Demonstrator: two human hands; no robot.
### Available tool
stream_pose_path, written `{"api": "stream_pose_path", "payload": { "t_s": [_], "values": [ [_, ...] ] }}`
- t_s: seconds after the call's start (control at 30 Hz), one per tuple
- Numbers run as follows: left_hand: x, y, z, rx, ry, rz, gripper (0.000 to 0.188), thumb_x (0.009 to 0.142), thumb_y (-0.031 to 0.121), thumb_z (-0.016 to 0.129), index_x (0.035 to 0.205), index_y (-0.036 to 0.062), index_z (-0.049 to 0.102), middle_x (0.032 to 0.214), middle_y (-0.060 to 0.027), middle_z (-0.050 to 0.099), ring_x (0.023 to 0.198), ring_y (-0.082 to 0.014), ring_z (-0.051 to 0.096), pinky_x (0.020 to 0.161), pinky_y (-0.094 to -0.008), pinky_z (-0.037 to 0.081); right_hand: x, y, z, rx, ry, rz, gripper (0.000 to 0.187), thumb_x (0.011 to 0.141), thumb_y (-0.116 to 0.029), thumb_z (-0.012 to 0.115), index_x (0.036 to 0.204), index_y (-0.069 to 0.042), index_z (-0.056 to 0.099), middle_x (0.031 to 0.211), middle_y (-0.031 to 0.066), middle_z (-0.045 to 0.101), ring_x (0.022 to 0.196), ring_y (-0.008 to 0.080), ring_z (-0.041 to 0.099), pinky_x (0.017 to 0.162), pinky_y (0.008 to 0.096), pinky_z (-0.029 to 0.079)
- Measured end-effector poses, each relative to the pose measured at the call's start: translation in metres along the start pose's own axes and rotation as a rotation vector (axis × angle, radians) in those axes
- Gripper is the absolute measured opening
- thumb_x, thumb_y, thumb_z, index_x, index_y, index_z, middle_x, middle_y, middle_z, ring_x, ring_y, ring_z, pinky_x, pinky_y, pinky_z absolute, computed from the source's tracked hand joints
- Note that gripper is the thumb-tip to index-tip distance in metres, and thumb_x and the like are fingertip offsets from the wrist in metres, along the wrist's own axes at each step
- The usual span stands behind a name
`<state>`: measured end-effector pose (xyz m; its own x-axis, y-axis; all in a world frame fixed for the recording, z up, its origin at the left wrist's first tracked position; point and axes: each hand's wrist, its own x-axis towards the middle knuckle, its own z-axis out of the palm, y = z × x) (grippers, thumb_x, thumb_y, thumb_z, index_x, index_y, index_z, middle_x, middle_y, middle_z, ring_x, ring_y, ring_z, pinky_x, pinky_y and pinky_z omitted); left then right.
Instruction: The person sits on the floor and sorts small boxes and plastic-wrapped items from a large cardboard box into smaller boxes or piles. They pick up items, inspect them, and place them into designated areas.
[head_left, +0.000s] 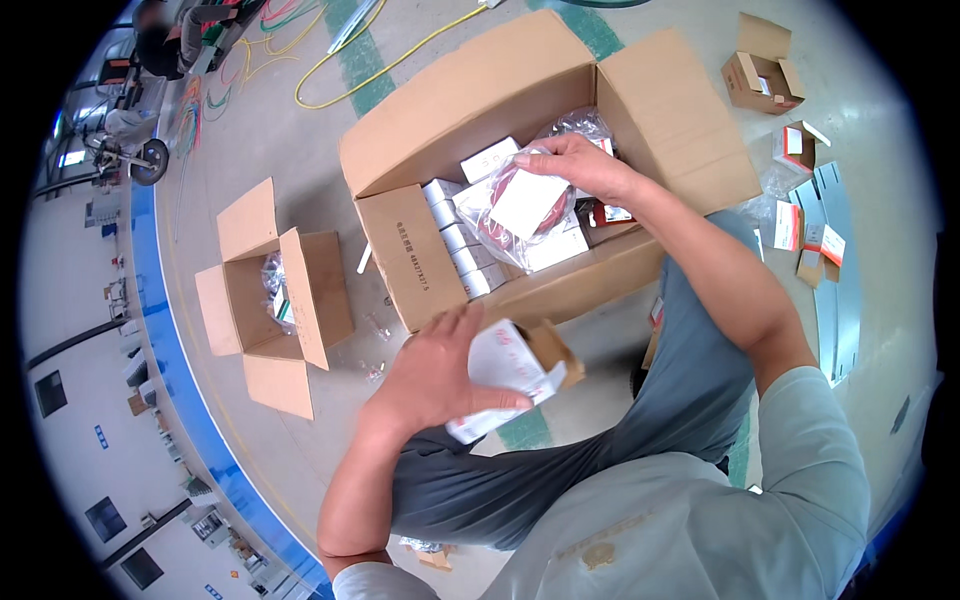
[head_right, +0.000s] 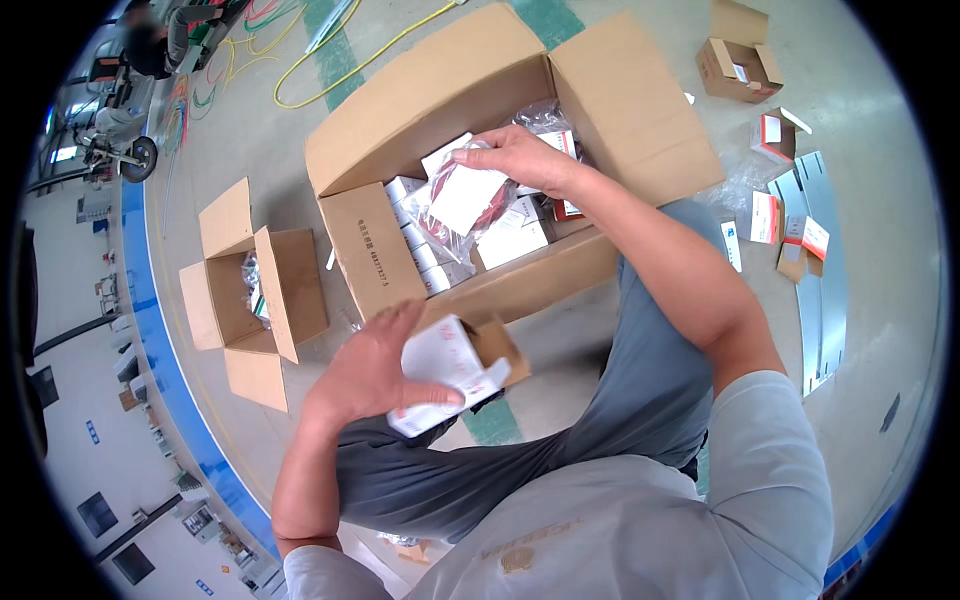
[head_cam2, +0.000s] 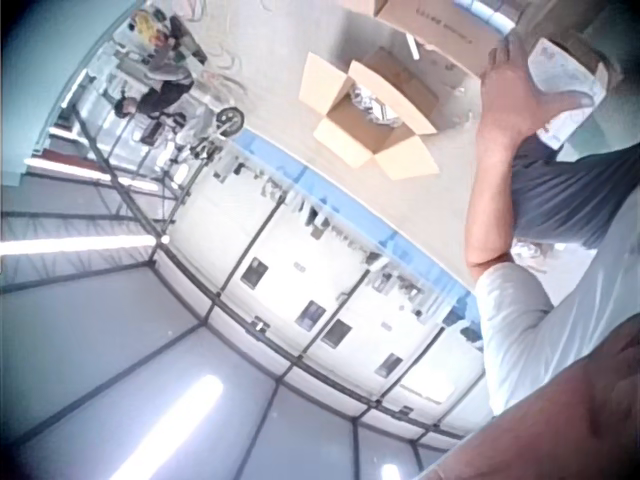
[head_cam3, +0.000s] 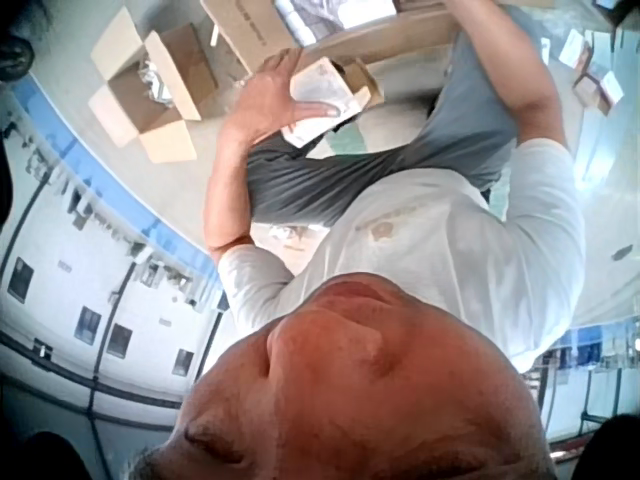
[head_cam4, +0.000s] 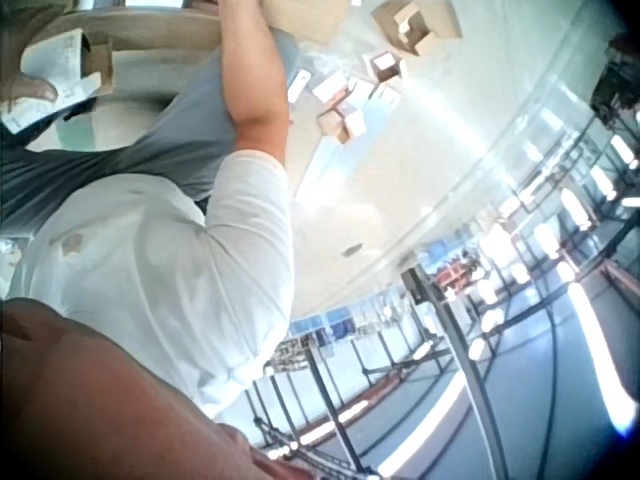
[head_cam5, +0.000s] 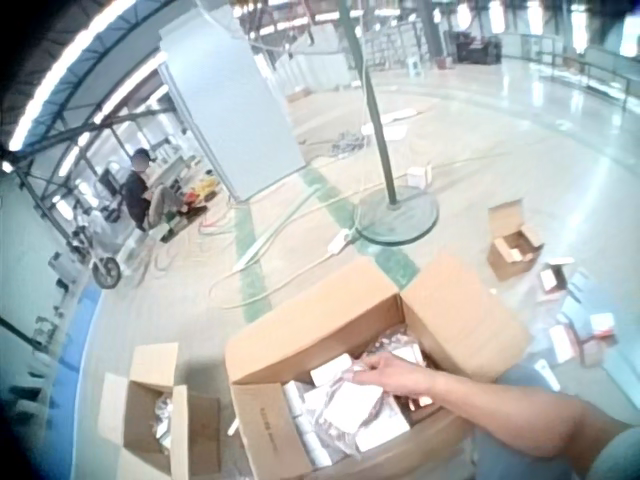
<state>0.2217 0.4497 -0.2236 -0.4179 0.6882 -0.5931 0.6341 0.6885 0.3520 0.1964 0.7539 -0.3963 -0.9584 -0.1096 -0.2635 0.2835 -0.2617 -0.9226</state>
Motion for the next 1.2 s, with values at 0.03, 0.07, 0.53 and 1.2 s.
{"api": "stream_pose_path", "payload": {
  "t_s": [0.03, 0.07, 0.53, 1.2],
  "values": [
    [0.008, -0.001, -0.001, -0.196, 0.072, -0.084, 0.116, 0.078, 0.067, 0.083, 0.155, -0.0086, 0.041, 0.144, -0.0271, 0.058, 0.133, -0.04, 0.059, 0.108, -0.0481, 0.052, 0.0, 0.0, 0.001, 0.04, -0.001, 0.005, 0.05, 0.101, -0.038, 0.073, 0.13, 0.003, 0.07, 0.116, 0.0081, 0.076, 0.108, 0.014, 0.069, 0.096, 0.0289, 0.053],
    [0.018, -0.004, -0.001, -0.392, 0.142, -0.171, 0.114, 0.08, 0.066, 0.083, 0.155, -0.0093, 0.041, 0.143, -0.0261, 0.059, 0.131, -0.0382, 0.061, 0.104, -0.0478, 0.054, -0.003, -0.002, 0.007, 0.082, -0.005, 0.01, 0.049, 0.101, -0.038, 0.073, 0.129, 0.002, 0.071, 0.116, 0.0079, 0.076, 0.107, 0.0138, 0.069, 0.096, 0.0292, 0.053],
    [0.058, -0.017, 0.011, -1.1, 0.523, -0.303, 0.035, 0.109, 0.031, 0.061, 0.114, -0.0028, 0.07, 0.085, -0.0062, 0.07, 0.066, -0.0136, 0.068, 0.061, -0.0295, 0.059, -0.019, 0.013, 0.065, 0.32, -0.052, 0.116, 0.058, 0.11, -0.047, 0.053, 0.147, -0.003, 0.056, 0.133, 0.0144, 0.066, 0.114, 0.0227, 0.07, 0.082, 0.0432, 0.067],
    [0.064, 0.01, 0.003, -0.039, 0.583, -0.054, 0.055, 0.095, 0.032, 0.076, 0.136, -0.0031, 0.064, 0.1, -0.0233, 0.076, 0.079, -0.0395, 0.074, 0.071, -0.0423, 0.058, -0.037, 0.012, 0.078, 0.372, -0.064, 0.37, 0.063, 0.105, -0.059, 0.048, 0.143, -0.011, 0.06, 0.13, 0.0127, 0.068, 0.118, 0.0289, 0.069, 0.083, 0.0427, 0.064]
  ]
}}
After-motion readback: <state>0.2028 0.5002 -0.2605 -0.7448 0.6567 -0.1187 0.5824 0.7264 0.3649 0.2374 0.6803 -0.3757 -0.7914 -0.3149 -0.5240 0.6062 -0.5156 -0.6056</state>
